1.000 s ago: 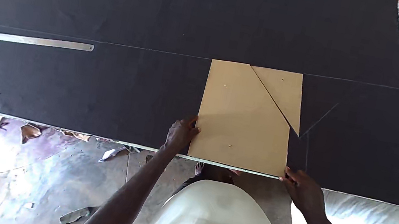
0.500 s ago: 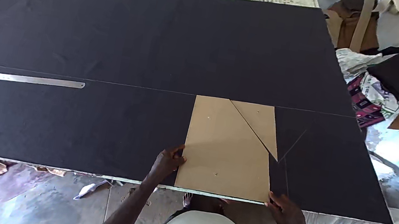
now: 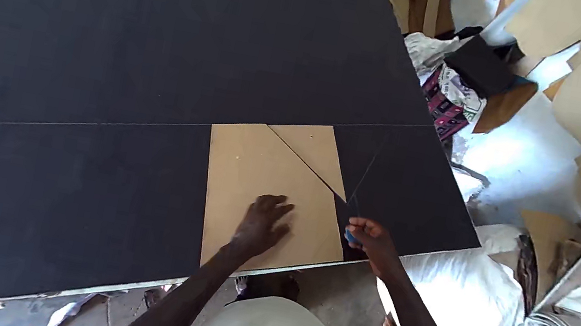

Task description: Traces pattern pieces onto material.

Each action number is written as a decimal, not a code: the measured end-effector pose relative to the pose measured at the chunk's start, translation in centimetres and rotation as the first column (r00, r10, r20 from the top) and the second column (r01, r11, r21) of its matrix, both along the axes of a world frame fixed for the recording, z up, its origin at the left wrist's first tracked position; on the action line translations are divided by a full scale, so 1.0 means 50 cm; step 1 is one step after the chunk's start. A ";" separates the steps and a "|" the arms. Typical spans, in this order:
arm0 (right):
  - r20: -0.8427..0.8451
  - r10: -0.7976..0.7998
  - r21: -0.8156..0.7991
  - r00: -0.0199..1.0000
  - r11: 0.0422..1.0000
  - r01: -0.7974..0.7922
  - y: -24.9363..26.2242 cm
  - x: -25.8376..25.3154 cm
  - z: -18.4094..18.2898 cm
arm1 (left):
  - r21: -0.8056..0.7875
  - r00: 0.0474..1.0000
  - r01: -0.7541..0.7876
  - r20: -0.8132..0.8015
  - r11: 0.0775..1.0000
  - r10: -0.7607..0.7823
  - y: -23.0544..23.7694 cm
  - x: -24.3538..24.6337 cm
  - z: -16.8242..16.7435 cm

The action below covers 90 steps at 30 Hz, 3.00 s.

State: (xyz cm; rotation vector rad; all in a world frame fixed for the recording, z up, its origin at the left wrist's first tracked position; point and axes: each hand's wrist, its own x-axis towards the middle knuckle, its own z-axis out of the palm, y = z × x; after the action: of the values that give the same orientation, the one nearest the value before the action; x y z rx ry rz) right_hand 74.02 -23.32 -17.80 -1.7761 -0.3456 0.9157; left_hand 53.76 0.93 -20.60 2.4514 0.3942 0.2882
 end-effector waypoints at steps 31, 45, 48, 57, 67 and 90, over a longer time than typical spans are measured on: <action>0.698 0.310 -0.419 0.645 0.908 0.018 0.167 0.023 -0.033 | 0.184 0.957 0.286 -0.112 0.940 -0.269 -0.072 0.157 -0.086; 0.651 0.110 -0.200 0.751 0.979 0.030 -0.042 -0.140 0.015 | 0.088 0.945 0.326 -0.062 0.941 -0.321 -0.056 0.156 -0.084; 0.583 0.110 -0.052 0.805 0.994 -0.099 0.074 -0.159 0.045 | -0.013 0.965 0.261 0.004 0.965 -0.261 -0.031 0.091 -0.055; 0.569 0.472 -0.146 0.674 0.864 -0.482 0.521 -0.265 0.003 | 0.024 0.980 -0.187 -0.057 0.982 0.189 0.003 -0.210 -0.035; 0.571 0.494 -0.379 0.656 0.867 -0.323 0.700 -0.292 -0.048 | -0.199 0.990 0.003 -0.140 0.980 -0.031 0.063 -0.240 -0.057; 0.673 0.458 -0.513 0.581 0.855 -0.079 0.992 -0.179 -0.032 | -0.311 0.963 0.091 -0.214 0.946 -0.162 0.087 -0.241 -0.027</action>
State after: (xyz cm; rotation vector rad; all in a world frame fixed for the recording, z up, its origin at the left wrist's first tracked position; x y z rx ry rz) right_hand 65.06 26.26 -19.41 -2.5556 -1.0897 0.3532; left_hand 41.70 5.27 -21.96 2.2031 0.3492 -0.1158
